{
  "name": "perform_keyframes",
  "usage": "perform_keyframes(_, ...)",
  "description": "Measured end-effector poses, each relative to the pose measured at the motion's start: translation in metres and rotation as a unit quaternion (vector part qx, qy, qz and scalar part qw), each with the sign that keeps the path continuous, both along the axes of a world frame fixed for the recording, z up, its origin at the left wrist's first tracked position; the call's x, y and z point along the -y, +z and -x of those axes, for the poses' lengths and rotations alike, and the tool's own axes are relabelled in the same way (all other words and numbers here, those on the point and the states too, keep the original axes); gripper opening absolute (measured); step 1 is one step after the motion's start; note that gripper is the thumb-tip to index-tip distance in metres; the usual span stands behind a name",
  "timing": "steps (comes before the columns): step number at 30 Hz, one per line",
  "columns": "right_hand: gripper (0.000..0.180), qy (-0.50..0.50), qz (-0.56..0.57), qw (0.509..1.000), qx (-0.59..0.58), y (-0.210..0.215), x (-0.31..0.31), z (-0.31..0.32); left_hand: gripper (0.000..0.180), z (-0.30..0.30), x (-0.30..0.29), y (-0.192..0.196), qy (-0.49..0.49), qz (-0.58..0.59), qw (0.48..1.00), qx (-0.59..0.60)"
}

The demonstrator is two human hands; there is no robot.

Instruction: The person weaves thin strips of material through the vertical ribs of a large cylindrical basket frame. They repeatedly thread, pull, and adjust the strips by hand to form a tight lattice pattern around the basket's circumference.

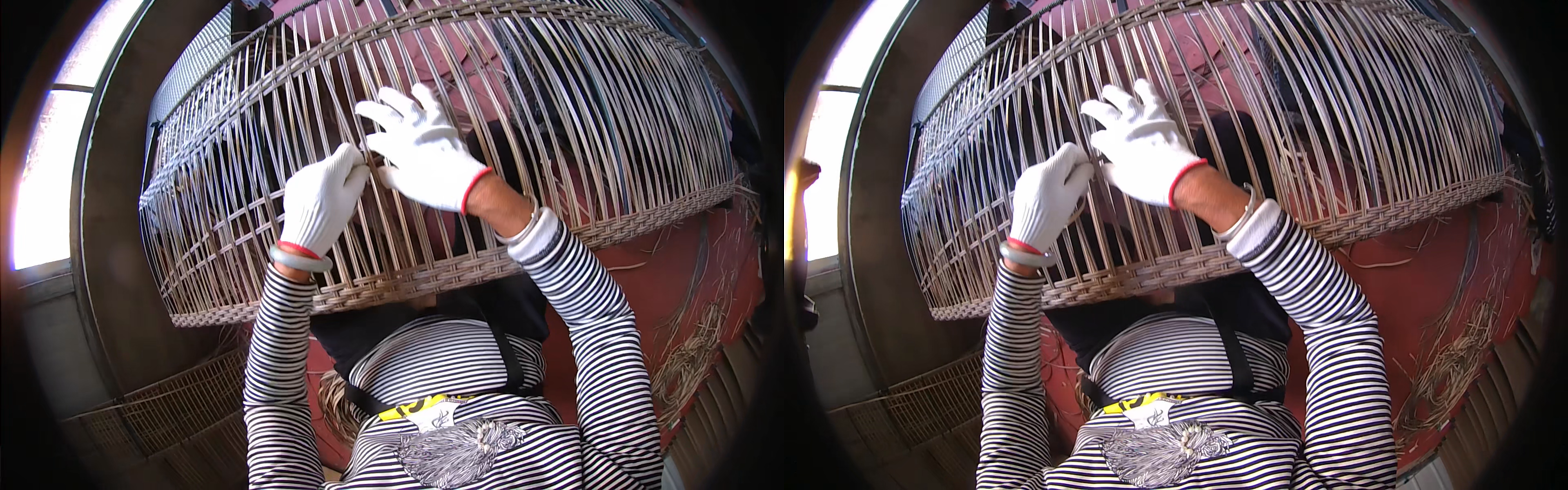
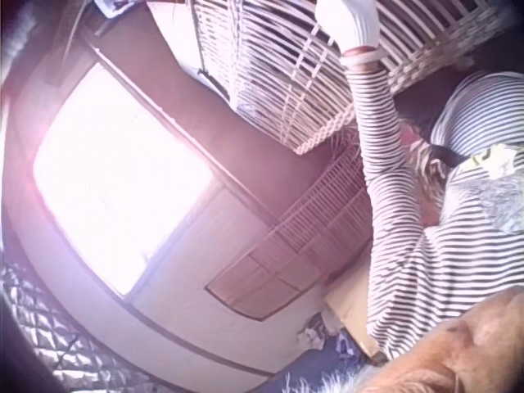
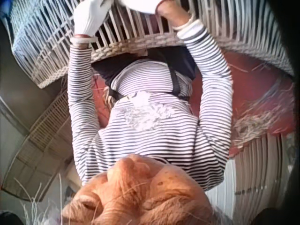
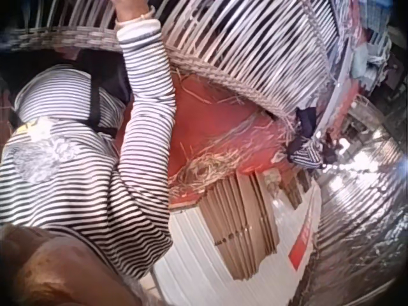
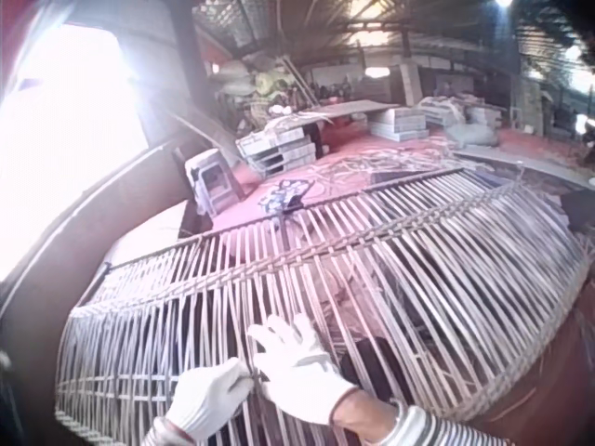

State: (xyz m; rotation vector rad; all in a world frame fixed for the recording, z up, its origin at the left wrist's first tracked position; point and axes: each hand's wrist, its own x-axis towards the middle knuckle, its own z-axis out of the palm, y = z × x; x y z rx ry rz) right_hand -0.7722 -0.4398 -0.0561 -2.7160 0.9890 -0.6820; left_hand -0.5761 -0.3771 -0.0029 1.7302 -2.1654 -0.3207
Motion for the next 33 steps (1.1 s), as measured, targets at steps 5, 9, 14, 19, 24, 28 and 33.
perform_keyframes(5,0.021,0.016,0.012,0.997,0.080,-0.002,0.007,0.005,0.011,-0.004,0.003,-0.001,-0.025,-0.018,0.999,-0.011)
perform_keyframes(9,0.013,0.012,0.056,0.988,0.141,-0.001,0.012,0.006,0.010,0.006,-0.002,0.010,0.002,-0.034,0.998,-0.043)
perform_keyframes(14,0.018,0.064,-0.008,0.967,0.247,0.018,0.005,0.027,0.024,0.026,-0.011,0.038,-0.003,0.029,0.973,0.229)
perform_keyframes(19,0.013,-0.040,0.078,0.984,0.153,0.034,-0.013,0.062,0.031,0.059,-0.005,0.047,-0.067,0.148,0.983,0.085)
perform_keyframes(24,0.015,-0.064,0.014,0.987,0.149,0.030,-0.017,0.069,0.022,0.068,-0.001,0.040,0.071,-0.261,0.929,-0.254)
perform_keyframes(28,0.020,-0.102,0.001,0.988,0.118,0.030,-0.021,0.069,0.023,0.067,-0.009,0.030,0.061,-0.226,0.936,-0.263)
perform_keyframes(33,0.016,-0.054,-0.068,0.989,0.121,0.032,-0.014,0.077,0.020,0.077,-0.015,0.017,0.081,-0.195,0.932,-0.293)
